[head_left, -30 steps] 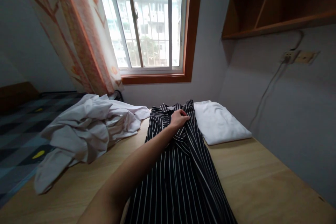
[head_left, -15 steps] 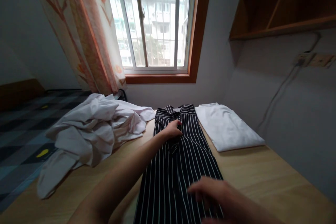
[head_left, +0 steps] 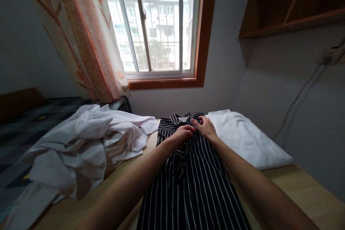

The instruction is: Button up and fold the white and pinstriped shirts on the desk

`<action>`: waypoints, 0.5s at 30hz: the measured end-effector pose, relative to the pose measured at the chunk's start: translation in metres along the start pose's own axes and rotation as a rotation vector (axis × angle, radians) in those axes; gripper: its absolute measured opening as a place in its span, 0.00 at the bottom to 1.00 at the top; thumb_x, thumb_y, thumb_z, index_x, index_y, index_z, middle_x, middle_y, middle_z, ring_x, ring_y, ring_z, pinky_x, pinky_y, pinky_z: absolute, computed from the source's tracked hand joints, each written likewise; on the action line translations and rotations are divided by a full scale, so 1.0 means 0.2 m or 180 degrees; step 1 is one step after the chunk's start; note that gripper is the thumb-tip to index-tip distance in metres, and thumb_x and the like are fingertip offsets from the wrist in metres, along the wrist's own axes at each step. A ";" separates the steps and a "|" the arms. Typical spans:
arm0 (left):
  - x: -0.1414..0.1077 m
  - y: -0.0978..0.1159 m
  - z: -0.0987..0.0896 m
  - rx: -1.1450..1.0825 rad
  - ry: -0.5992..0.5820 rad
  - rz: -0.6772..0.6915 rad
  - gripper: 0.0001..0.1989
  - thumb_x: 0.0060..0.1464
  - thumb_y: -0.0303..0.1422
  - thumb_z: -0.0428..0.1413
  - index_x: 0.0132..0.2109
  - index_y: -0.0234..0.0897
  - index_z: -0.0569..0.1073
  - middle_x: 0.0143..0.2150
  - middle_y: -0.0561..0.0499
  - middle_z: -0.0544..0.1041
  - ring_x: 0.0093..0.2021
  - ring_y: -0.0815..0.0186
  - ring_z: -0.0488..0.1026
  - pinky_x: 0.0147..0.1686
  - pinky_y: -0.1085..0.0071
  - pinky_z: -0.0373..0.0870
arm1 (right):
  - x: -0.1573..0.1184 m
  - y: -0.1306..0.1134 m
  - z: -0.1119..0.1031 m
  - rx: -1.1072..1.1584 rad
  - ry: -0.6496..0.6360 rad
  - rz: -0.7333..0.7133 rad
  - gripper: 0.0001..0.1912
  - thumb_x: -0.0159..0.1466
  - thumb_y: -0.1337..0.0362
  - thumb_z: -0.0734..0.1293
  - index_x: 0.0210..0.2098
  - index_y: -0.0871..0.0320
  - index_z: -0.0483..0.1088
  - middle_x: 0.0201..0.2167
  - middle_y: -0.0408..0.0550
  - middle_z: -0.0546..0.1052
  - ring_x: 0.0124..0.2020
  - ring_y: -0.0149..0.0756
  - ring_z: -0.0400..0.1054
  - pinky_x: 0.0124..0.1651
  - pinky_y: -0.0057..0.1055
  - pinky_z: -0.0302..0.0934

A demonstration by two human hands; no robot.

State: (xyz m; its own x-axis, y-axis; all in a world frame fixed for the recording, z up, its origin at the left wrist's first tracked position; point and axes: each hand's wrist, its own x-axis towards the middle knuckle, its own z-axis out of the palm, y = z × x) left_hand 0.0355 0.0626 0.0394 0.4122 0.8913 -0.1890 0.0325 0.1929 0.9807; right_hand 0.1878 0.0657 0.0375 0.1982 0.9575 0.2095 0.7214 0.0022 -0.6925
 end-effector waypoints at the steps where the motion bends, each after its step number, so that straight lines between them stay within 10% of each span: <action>1: 0.00 -0.01 0.01 0.0095 -0.0092 0.0083 0.13 0.42 0.15 0.50 0.33 0.32 0.73 0.27 0.54 0.70 0.25 0.76 0.65 0.28 0.79 0.64 | 0.02 -0.02 0.01 -0.0138 0.0074 0.0142 0.35 0.62 0.41 0.61 0.55 0.63 0.65 0.52 0.62 0.72 0.53 0.49 0.68 0.54 0.41 0.61; 8: 0.05 0.01 -0.06 0.2693 0.0140 0.1199 0.15 0.48 0.18 0.49 0.35 0.35 0.79 0.40 0.48 0.80 0.44 0.63 0.74 0.50 0.66 0.68 | 0.14 -0.01 0.08 -0.0507 0.0033 0.0362 0.19 0.56 0.65 0.67 0.47 0.59 0.71 0.44 0.58 0.78 0.47 0.51 0.72 0.49 0.41 0.63; 15: 0.19 0.05 -0.10 0.5561 -0.0333 0.2170 0.13 0.55 0.26 0.52 0.45 0.36 0.78 0.68 0.45 0.60 0.69 0.52 0.51 0.65 0.49 0.46 | 0.17 0.12 0.09 -0.0011 0.0406 0.0391 0.18 0.61 0.63 0.62 0.48 0.58 0.73 0.41 0.49 0.80 0.42 0.39 0.74 0.44 0.30 0.64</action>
State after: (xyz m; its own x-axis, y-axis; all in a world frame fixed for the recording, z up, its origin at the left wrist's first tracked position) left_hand 0.0339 0.1063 0.0419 0.7975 0.5863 0.1422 0.6032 -0.7790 -0.1712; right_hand 0.1999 0.1026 0.0154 0.3674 0.9062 0.2094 0.6888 -0.1138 -0.7159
